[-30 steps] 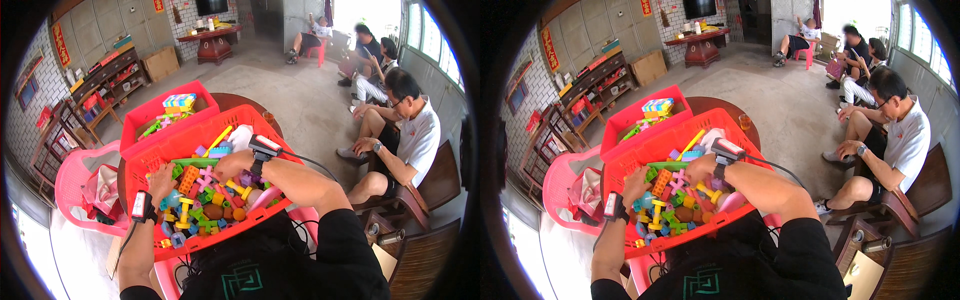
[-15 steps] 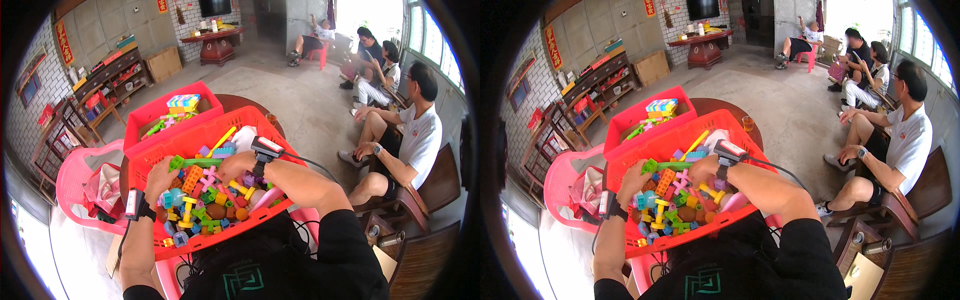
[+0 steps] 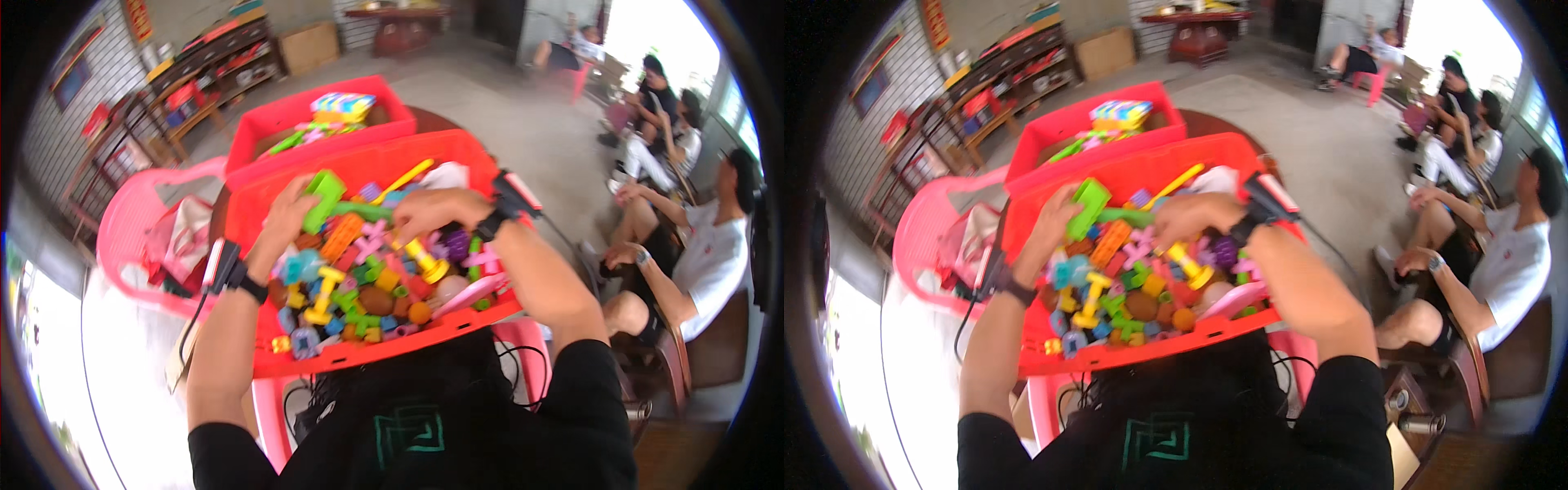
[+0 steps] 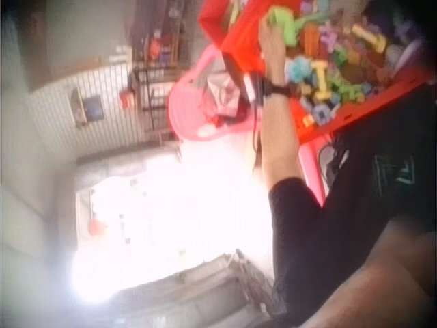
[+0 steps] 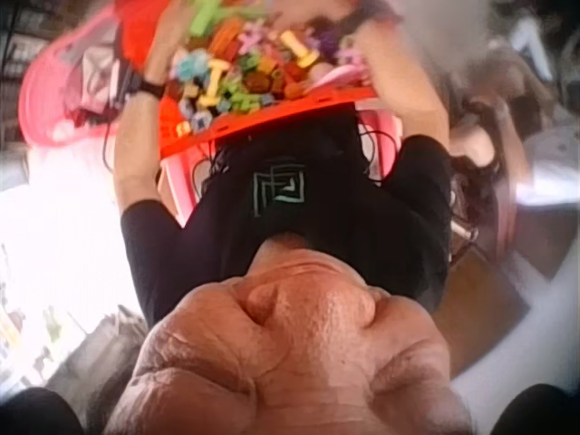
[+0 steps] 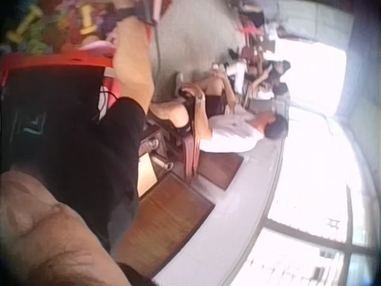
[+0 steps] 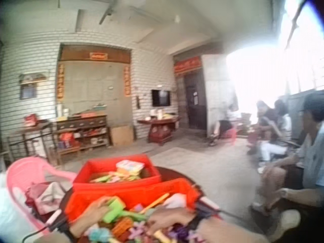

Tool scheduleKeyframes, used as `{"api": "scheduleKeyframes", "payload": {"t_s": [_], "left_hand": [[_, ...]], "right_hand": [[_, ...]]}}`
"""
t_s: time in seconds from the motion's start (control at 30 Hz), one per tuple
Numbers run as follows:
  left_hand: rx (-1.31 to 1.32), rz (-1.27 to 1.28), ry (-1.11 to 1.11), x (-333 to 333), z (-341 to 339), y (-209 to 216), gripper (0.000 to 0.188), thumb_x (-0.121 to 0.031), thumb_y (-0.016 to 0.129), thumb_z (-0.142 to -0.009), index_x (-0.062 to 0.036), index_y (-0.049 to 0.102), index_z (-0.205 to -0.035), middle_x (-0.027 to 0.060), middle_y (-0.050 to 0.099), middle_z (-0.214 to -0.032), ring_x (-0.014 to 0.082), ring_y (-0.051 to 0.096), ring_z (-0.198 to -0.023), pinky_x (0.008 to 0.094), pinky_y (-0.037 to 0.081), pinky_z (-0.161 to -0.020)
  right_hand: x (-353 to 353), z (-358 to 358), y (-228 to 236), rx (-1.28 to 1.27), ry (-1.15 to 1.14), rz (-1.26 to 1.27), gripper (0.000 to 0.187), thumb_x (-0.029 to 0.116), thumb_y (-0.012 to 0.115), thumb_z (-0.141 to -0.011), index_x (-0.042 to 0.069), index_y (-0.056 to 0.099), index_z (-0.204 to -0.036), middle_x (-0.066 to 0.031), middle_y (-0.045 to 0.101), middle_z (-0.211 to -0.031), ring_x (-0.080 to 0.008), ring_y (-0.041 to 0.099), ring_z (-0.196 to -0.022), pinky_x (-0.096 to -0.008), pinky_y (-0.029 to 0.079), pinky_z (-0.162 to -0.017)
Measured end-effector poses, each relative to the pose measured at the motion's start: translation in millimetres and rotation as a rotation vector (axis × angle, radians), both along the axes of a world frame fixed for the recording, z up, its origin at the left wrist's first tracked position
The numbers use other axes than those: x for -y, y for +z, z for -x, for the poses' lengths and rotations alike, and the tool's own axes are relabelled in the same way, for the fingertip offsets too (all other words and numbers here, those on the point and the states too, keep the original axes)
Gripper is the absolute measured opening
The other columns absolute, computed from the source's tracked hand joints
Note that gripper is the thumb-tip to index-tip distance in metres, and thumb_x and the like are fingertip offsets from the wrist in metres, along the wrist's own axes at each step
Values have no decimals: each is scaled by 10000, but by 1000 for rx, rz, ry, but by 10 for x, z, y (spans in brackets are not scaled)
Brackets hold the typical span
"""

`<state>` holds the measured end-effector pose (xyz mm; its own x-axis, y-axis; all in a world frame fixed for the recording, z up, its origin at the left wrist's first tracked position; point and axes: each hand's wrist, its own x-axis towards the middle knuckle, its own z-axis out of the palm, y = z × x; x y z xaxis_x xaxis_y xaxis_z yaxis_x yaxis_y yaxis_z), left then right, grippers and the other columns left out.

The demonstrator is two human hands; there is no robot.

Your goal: Sorting and connecting colorful plastic toy blocks from a red basket.

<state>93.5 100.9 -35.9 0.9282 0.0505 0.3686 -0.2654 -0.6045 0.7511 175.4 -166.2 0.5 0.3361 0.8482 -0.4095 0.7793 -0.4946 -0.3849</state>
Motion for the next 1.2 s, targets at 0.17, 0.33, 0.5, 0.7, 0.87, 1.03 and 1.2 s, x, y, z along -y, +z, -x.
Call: {"api": "scheduleKeyframes", "payload": {"t_s": [0.17, 0.33, 0.5, 0.7, 0.87, 1.03, 1.2], "left_hand": [[-210, 600, -107, 203, 44, 196, 348, -200, 530, -877, 15, 531, -1149, 52, 584, -1055, 114, 535, -974, 249, 415, -847], [-233, 528, -81, 108, 43, 117, 374, -214, 551, -868, 14, 526, -1164, 56, 593, -1030, 111, 538, -943, 254, 423, -829], [-280, 610, -57, 88, 42, 144, 323, -170, 542, -863, 18, 519, -1125, 92, 602, -983, 153, 605, -848, 283, 501, -712], [-333, 669, -138, 166, 59, 234, 288, -132, 539, -854, -5, 517, -1111, 86, 598, -994, 166, 605, -890, 306, 504, -754], [-308, 687, -275, 265, 138, 198, 261, -107, 559, -836, -26, 527, -1083, 68, 584, -1003, 137, 582, -910, 288, 483, -761], [-360, 559, -424, 383, 178, 161, 308, -27, 584, -801, -42, 488, -1093, 40, 572, -995, 106, 551, -896, 255, 457, -757], [-305, 311, -447, 472, 148, 90, 309, -2, 621, -798, -34, 483, -1072, 26, 577, -952, 78, 546, -896, 226, 438, -771]], "right_hand": [[62, -89, -15, -66, -52, -228, 347, 353, 641, -779, 21, 610, -878, -81, 625, -772, -169, 605, -708, -317, 452, -609], [1, -55, -76, -10, -17, -384, 319, 320, 646, -769, 13, 602, -841, -82, 611, -730, -160, 605, -649, -307, 453, -577], [-11, -19, 24, -51, -122, -294, 279, 283, 631, -777, 12, 582, -823, -87, 599, -731, -163, 589, -641, -296, 446, -581], [-17, -75, -120, 132, -119, -465, 371, 287, 665, -774, 7, 539, -981, -120, 589, -883, -192, 590, -841, -285, 459, -707], [-163, 103, -12, -351, -316, -800, 475, 151, 643, -813, 22, 417, -1210, -95, 528, -1085, -166, 530, -991, -292, 442, -860], [-235, 201, -75, -375, -266, -853, 401, 136, 691, -764, 10, 497, -1092, -85, 589, -952, -129, 567, -892, -264, 463, -778], [-224, 249, -27, -123, -246, -707, 266, 40, 680, -748, -8, 553, -977, -35, 612, -843, -73, 574, -766, -224, 475, -702]]}}
